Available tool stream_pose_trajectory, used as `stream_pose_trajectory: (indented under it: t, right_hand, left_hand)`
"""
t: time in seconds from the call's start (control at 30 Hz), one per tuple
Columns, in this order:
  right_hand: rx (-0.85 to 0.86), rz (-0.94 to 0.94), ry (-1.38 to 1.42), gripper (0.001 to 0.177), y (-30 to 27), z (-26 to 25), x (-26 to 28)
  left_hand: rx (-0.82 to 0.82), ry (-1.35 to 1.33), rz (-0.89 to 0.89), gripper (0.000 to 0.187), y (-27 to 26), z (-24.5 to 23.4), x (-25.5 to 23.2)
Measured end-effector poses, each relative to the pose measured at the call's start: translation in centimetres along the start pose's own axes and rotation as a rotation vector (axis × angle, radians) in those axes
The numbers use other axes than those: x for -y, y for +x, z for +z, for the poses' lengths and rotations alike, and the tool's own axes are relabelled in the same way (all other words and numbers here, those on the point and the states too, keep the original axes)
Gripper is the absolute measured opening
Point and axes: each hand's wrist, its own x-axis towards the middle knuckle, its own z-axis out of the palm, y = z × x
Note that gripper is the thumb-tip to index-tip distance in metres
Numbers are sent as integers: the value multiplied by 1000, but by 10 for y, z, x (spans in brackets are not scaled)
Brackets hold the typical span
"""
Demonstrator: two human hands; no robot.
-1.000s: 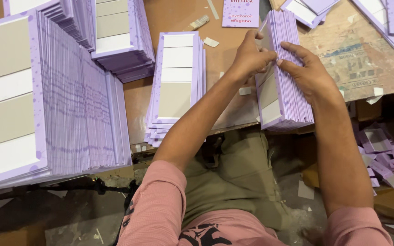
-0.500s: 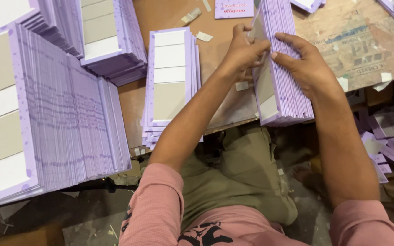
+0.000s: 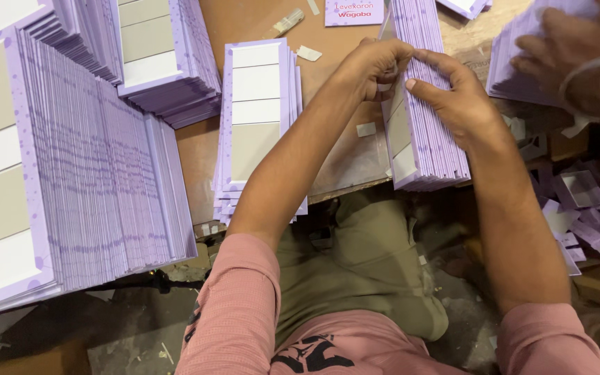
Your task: The person repeatedly picks up small stacks of purple-bordered paper sheets from a table and places them onto a growing pile. The person handles the sheets by hand, aligning them before stacking. The task continues throughout the clip with no visible final destination shown.
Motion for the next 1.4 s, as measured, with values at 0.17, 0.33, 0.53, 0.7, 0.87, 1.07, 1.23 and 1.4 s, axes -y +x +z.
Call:
stream_pose_trajectory:
  t: [0.17, 0.33, 0.53, 0.7, 0.87, 1.07, 1.23, 1.4]
  right_hand:
    - [-56, 102, -53, 52, -1, -2, 7]
    - [-42, 96, 39, 50, -3, -2, 4]
    - [-60, 118, 8, 50, -7, -2, 9]
    - [-82, 160, 4, 51, -6, 0, 16]
    - [-88, 143, -13, 52, -6, 2, 15]
    - [-71, 94, -84, 52, -7, 2, 11]
    - [-79, 123, -60, 52, -8, 5, 17]
    - [-56, 107, -18, 52, -8, 5, 18]
  left_hand:
    - [87, -107, -45, 23, 11, -7, 18]
    - [39, -104, -16, 79, 9, -6, 20]
    - [16, -87, -64, 95, 1, -2, 16]
    - [5, -82, -63, 99, 0, -3, 10]
    - [-22, -63, -61, 97, -10, 2, 6]
    - [48, -53, 8, 52, -15, 3, -1]
    - [55, -50, -6, 10, -14, -1, 0]
    - [125, -110, 40, 15, -17, -5, 2]
